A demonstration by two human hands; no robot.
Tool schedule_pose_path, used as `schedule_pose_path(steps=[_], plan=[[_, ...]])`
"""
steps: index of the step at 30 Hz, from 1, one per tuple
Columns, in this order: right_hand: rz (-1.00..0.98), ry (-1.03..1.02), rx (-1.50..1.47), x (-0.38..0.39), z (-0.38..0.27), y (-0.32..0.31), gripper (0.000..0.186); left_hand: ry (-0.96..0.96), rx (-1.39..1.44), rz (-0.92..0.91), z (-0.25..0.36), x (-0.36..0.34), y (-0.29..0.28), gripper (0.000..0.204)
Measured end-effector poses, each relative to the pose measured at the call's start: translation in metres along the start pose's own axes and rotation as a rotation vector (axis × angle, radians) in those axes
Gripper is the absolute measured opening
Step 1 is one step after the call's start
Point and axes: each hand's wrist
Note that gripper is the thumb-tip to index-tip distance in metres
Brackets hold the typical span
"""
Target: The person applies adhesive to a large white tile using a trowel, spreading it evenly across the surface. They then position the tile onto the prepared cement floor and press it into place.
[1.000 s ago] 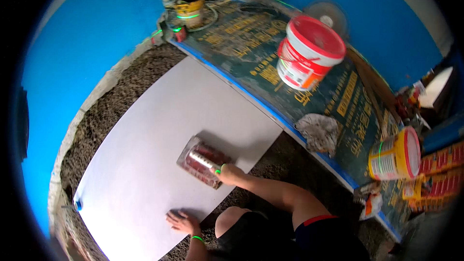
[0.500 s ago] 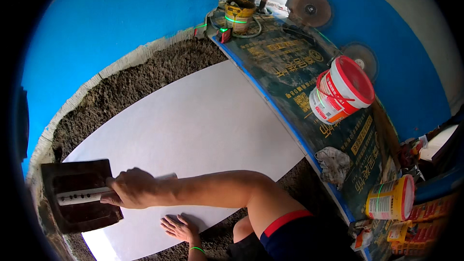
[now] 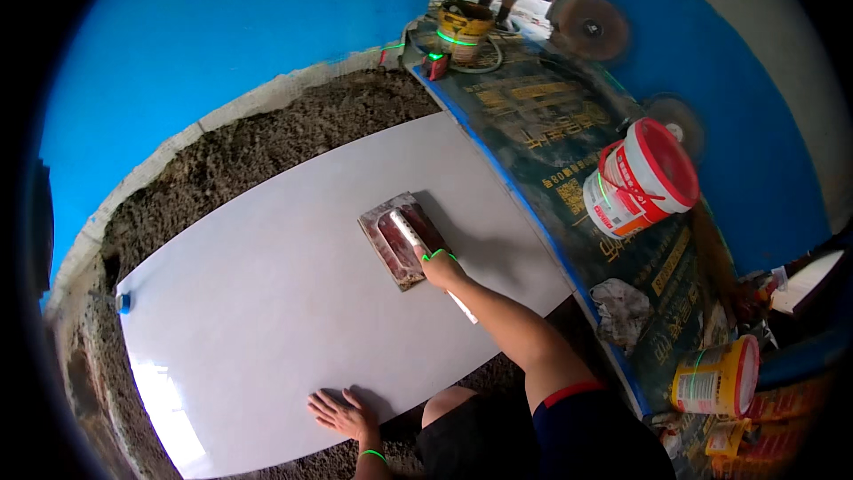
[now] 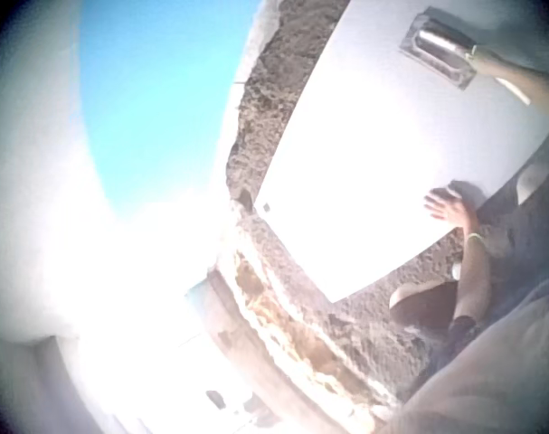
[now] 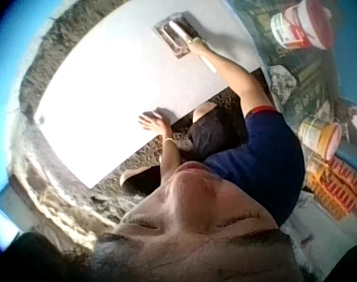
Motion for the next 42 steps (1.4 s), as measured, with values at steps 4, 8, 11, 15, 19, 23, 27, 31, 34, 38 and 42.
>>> schedule_pose_path(steps=[4,8,11,15,19,23,27,31,34,38,42], plan=[[-0.013,-0.369,0.029,0.025,0.052,0.045,0.071,0.014,0.208,-0.183,0.003,-0.009,-0.006,0.068],[0.023,-0.308,0.109,0.096,0.089,0.055,0.081,0.239,0.264,-0.081,0.025,-0.105,-0.021,0.047],[-0.146,-0.290,0.136,0.143,0.106,0.085,0.085,0.156,0.005,-0.447,0.003,-0.218,-0.090,0.049],[-0.409,-0.044,0.159,0.170,0.118,0.088,0.069,-0.001,-0.107,-0.532,-0.092,-0.278,-0.135,0.049],[-0.297,-0.289,0.118,0.158,0.188,0.069,0.060,-0.106,-0.364,-0.884,-0.108,-0.281,-0.113,0.059],[-0.206,-0.322,0.240,0.175,0.117,0.040,0.058,-0.003,-0.125,-0.964,-0.094,-0.280,-0.130,0.065],[-0.236,-0.492,0.311,0.150,0.051,0.031,0.061,-0.121,-0.065,-0.684,-0.164,-0.265,-0.113,0.082],[-0.198,-0.677,0.214,0.175,-0.104,0.032,0.059,-0.386,0.036,-0.307,-0.223,-0.202,-0.066,0.091],[-0.270,-0.892,0.039,0.219,-0.236,0.047,0.052,-0.410,0.051,-0.096,-0.240,-0.183,-0.048,0.087],[-0.209,-1.266,-0.292,0.251,-0.363,0.077,0.047,-0.445,0.088,-0.034,-0.239,-0.186,-0.045,0.082],[-0.101,-1.326,-0.216,0.180,-0.323,0.145,0.044,-0.473,0.099,-0.062,-0.233,-0.192,-0.048,0.081]])
Point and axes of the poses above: each hand's wrist, its own x-axis away from the middle knuckle, its own y-axis out of the palm, z = x × y, and after that the axes turned 9 degrees about -y, right-handed
